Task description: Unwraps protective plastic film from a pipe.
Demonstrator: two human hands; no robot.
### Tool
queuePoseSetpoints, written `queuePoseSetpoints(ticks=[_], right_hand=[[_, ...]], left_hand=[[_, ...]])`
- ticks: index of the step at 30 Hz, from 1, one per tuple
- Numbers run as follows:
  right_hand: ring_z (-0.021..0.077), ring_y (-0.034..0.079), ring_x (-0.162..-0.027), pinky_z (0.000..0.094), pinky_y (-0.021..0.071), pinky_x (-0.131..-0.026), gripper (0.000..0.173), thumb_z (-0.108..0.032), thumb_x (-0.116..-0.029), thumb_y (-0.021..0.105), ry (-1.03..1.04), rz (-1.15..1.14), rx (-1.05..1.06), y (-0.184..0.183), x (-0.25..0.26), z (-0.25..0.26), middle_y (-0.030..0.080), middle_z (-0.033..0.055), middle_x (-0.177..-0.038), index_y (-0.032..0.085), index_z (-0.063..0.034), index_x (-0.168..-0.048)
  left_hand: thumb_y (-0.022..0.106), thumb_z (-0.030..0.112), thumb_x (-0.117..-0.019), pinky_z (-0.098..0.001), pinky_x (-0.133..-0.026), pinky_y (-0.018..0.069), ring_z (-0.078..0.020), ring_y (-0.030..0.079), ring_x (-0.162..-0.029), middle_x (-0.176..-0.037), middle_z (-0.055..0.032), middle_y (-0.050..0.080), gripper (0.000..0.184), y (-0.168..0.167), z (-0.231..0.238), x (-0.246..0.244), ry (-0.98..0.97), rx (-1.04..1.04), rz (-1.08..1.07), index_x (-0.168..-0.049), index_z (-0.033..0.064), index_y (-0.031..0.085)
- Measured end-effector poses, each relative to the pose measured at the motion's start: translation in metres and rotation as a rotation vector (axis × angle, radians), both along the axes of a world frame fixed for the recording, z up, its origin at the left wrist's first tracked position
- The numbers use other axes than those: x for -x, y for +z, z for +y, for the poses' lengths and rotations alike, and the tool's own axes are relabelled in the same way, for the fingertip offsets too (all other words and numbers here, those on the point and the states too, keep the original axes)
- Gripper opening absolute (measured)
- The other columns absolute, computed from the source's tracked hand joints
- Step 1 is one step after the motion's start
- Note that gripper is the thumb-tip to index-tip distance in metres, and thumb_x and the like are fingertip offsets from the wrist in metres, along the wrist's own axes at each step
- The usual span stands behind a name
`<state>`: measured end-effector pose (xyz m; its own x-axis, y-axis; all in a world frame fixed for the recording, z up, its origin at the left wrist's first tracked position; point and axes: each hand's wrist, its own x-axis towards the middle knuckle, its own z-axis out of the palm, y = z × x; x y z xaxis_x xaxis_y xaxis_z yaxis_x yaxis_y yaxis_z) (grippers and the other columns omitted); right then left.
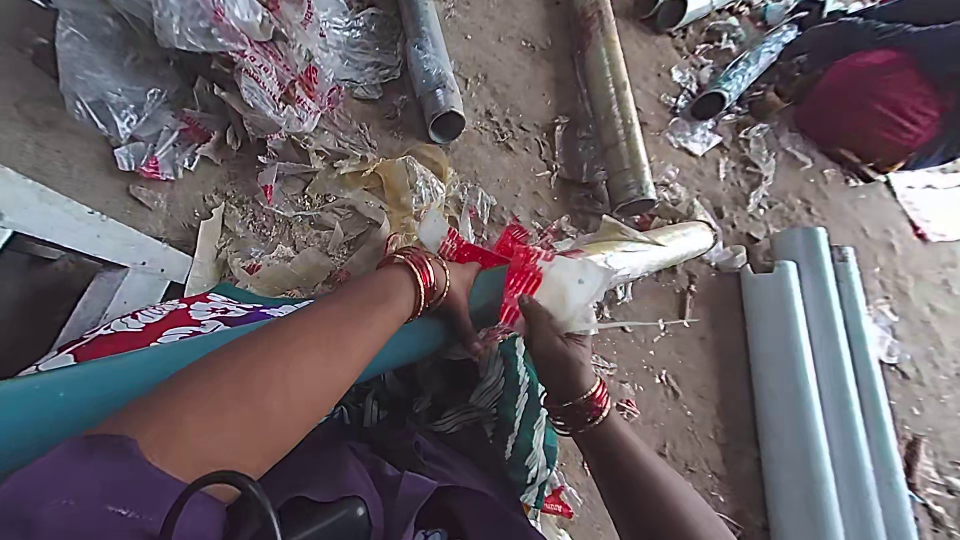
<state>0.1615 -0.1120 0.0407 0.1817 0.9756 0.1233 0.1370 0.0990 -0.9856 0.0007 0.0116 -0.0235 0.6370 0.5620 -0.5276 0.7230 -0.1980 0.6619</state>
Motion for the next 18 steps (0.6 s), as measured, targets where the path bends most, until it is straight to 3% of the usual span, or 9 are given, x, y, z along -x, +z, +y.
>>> queuePoseSetpoints(ticks=[4, 6, 15, 18], right_hand=[[0.0024, 0.044, -0.042, 0.0173, 0.0365, -0.041, 0.005, -0.006, -0.0992, 0.064, -0.132, 0.174, 0.353, 0.027, 0.004, 0.010, 0.059, -0.0020, -0.060, 0.065, -0.0093, -0.097], [0.0016, 0.038, -0.040, 0.0162, 0.0314, -0.038, 0.010, -0.006, -0.1016, 0.059, -0.094, 0.222, 0.431, 0.036, 0.001, 0.016, 0.056, -0.0012, -0.057, 0.064, -0.0096, -0.093], [-0.0001, 0.036, -0.038, 0.0140, 0.0288, -0.037, 0.018, -0.004, -0.1028, 0.054, -0.072, 0.234, 0.478, 0.046, -0.031, 0.013, 0.055, -0.0010, -0.055, 0.065, -0.0088, -0.089], [-0.0002, 0.033, -0.037, 0.0137, 0.0270, -0.037, 0.023, -0.005, -0.1039, 0.053, -0.105, 0.301, 0.516, 0.046, -0.039, 0.010, 0.050, -0.0013, -0.051, 0.066, -0.0080, -0.085]], left_hand=[[0.099, 0.061, -0.0416, -0.0544, -0.087, 0.0594, -0.0258, 0.070, -0.106, -0.122, -0.0116, 0.069, 0.129, -0.003, 0.000, 0.007, 0.025, 0.056, -0.066, -0.149, 0.0148, 0.045], [0.099, 0.062, -0.0424, -0.0551, -0.089, 0.0588, -0.0259, 0.070, -0.107, -0.121, -0.0114, 0.070, 0.127, -0.002, 0.000, 0.012, 0.021, 0.055, -0.085, -0.148, 0.0147, 0.046], [0.099, 0.059, -0.0411, -0.0532, -0.086, 0.0605, -0.0239, 0.071, -0.105, -0.122, -0.0102, 0.069, 0.131, -0.008, 0.001, 0.019, -0.005, 0.068, -0.137, -0.151, 0.0163, 0.042], [0.100, 0.060, -0.0390, -0.0522, -0.087, 0.0606, -0.0232, 0.071, -0.107, -0.124, -0.0098, 0.069, 0.134, -0.007, 0.002, 0.020, -0.015, 0.078, -0.130, -0.151, 0.0164, 0.041]])
